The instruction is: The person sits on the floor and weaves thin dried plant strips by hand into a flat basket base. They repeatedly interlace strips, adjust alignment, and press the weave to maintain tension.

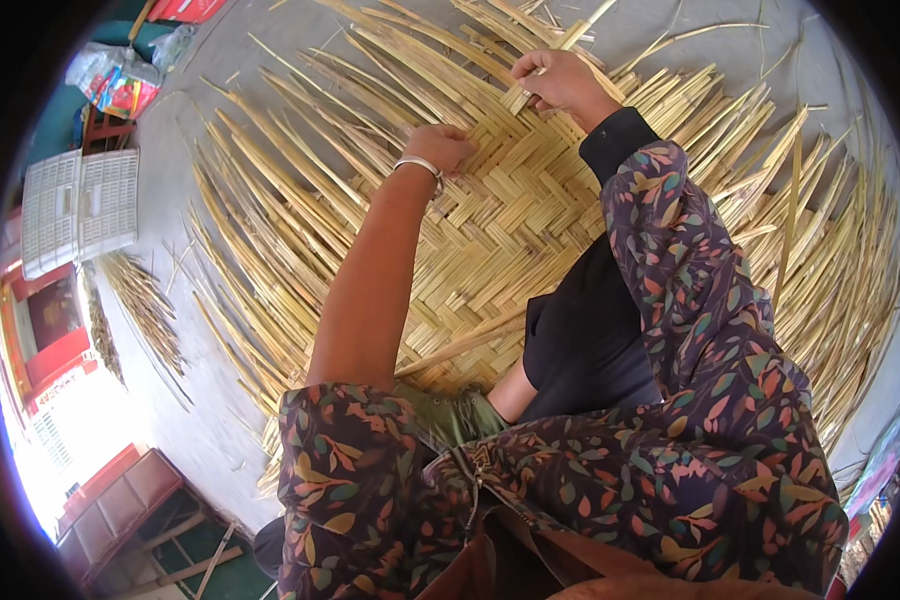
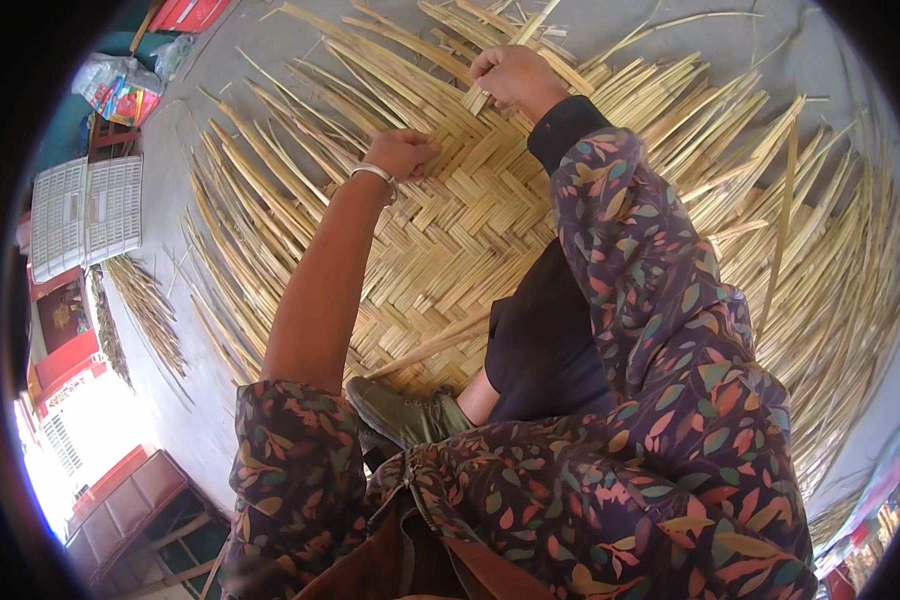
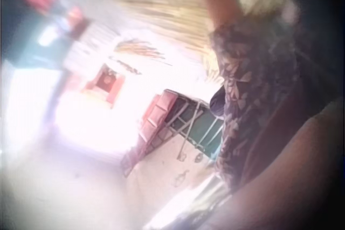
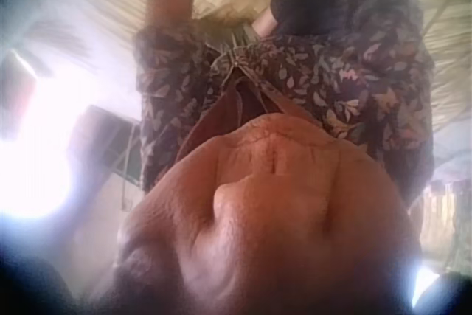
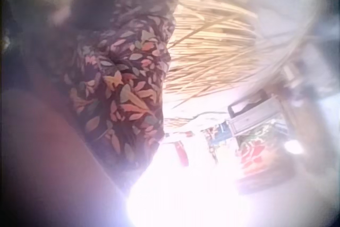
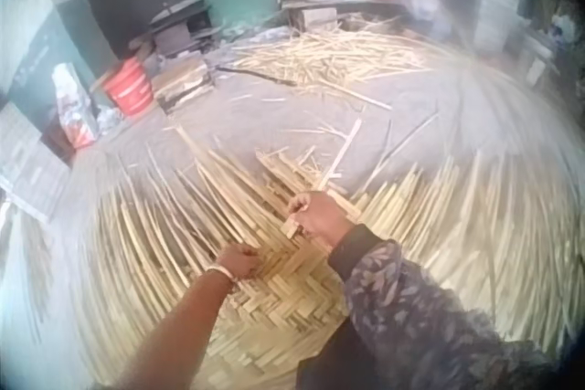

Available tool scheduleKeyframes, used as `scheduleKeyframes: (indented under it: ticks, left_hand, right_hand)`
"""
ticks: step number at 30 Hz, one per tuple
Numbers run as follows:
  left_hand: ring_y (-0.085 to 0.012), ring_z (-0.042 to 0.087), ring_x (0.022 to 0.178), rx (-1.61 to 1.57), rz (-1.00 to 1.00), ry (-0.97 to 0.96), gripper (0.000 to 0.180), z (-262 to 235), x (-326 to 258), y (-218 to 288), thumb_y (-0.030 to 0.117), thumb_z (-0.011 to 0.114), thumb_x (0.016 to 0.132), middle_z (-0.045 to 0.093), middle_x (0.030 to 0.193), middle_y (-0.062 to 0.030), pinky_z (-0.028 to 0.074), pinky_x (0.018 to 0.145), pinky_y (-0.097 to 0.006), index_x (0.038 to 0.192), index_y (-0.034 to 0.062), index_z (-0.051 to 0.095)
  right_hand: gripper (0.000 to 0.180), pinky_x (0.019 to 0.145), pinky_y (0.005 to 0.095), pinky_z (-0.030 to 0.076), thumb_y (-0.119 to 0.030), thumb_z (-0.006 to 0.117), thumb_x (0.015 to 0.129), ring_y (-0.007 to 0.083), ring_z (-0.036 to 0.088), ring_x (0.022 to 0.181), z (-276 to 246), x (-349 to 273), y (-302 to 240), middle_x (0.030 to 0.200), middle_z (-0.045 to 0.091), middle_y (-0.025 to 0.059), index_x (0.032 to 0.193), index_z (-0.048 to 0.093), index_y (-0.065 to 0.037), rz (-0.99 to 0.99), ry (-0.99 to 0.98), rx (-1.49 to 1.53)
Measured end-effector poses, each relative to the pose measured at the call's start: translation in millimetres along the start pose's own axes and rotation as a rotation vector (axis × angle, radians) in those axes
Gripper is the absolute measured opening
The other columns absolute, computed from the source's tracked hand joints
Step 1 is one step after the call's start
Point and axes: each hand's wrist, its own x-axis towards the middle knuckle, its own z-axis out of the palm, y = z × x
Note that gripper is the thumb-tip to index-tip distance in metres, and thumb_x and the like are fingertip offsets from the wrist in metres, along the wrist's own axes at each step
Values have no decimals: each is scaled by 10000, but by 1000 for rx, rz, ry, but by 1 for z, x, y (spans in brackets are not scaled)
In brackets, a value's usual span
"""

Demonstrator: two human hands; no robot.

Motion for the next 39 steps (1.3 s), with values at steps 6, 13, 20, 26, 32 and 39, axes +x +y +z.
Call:
scheduleKeyframes:
  ticks: [6,13,20,26,32,39]
  left_hand:
    - [-206,634,738,183,117,100,316,5,-6,-3,259,680,747,675,831,-97,512,676,-327,988,55,675]
    - [-145,607,576,-43,117,259,265,21,-27,2,232,685,724,654,695,-87,485,549,-308,826,-12,663]
    - [-357,604,824,207,696,843,180,49,-31,34,205,636,755,601,942,-164,493,716,-431,906,109,653]
    - [-357,628,759,139,464,286,323,51,6,87,330,626,779,652,830,-182,505,701,-421,970,70,651]
    - [-271,658,728,208,426,32,363,31,25,90,405,654,744,672,785,-153,510,667,-367,922,92,702]
    - [-283,641,655,180,361,427,283,46,5,94,336,666,719,655,678,-143,492,636,-384,796,67,707]
  right_hand:
    - [180,499,293,528,-82,590,776,147,637,609,0,-1,16,783,631,61,934,643,-14,59,-24,18]
    - [178,598,231,492,-129,576,856,93,603,668,-3,-3,23,872,618,22,1004,628,-45,116,-77,65]
    - [179,709,203,478,-144,560,874,56,566,814,-24,-4,24,913,596,-37,1022,639,-84,107,-41,343]
    - [191,798,236,483,-211,556,874,97,574,859,-41,-15,12,940,594,-18,1003,625,-88,120,-20,575]
    - [165,765,235,485,-197,564,849,106,588,820,-47,-21,4,918,611,-5,944,630,-79,80,-121,622]
    - [189,760,247,448,-232,577,848,112,562,813,-55,13,11,888,592,4,924,621,-64,-105,77,468]
